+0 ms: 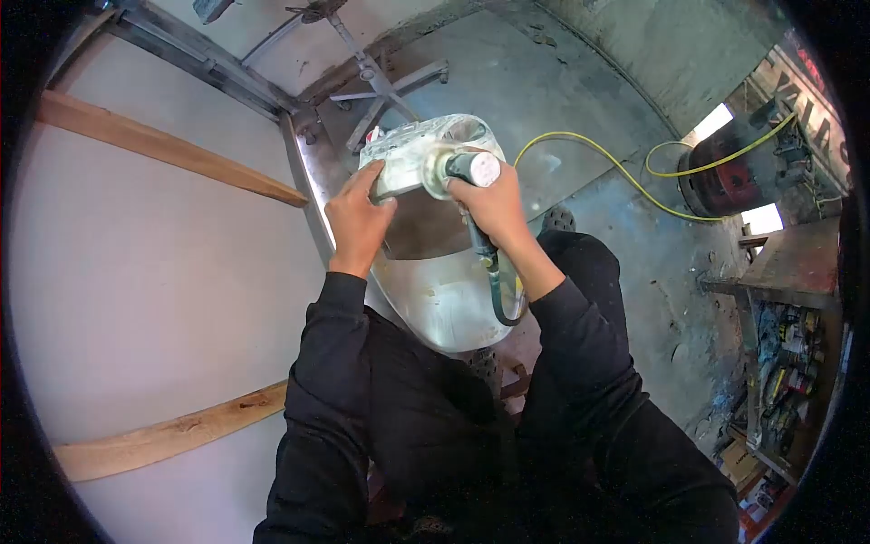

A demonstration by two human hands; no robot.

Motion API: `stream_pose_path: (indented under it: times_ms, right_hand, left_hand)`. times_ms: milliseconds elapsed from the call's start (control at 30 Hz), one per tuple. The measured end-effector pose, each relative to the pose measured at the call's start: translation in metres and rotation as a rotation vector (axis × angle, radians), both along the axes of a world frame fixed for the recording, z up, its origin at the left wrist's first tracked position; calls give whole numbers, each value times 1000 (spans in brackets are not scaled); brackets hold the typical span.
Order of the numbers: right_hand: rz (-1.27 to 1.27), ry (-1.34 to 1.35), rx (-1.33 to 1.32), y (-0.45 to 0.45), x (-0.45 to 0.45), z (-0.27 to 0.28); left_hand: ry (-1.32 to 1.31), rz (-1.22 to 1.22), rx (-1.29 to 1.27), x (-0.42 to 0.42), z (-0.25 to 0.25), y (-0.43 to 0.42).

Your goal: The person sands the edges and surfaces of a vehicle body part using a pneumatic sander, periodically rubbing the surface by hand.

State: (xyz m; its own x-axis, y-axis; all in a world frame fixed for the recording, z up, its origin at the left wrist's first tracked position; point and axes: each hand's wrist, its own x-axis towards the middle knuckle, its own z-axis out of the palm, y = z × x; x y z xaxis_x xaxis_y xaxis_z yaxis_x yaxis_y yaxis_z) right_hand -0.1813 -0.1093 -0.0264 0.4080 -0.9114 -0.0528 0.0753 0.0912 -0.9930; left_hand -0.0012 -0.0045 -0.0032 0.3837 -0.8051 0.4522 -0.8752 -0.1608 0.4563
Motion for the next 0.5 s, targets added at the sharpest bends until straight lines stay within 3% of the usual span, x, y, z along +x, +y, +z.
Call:
stream_pose_path:
  times_ms: [167,267,433,500]
  right_hand:
    - [31,3,-66,18,16,-8]
    - [67,47,144,12,8,-3]
    - [7,4,74,-6,6,-16]
    - [-66,-42,-150,1,17,-19]
  left_hand:
    - [-36,-36,-7,7,-12,-9]
    - [-46,-25,59,5,-10,-10]
    - [11,-6,86,7,-12,-11]
    - [-17,-20,70,7,-15,-12]
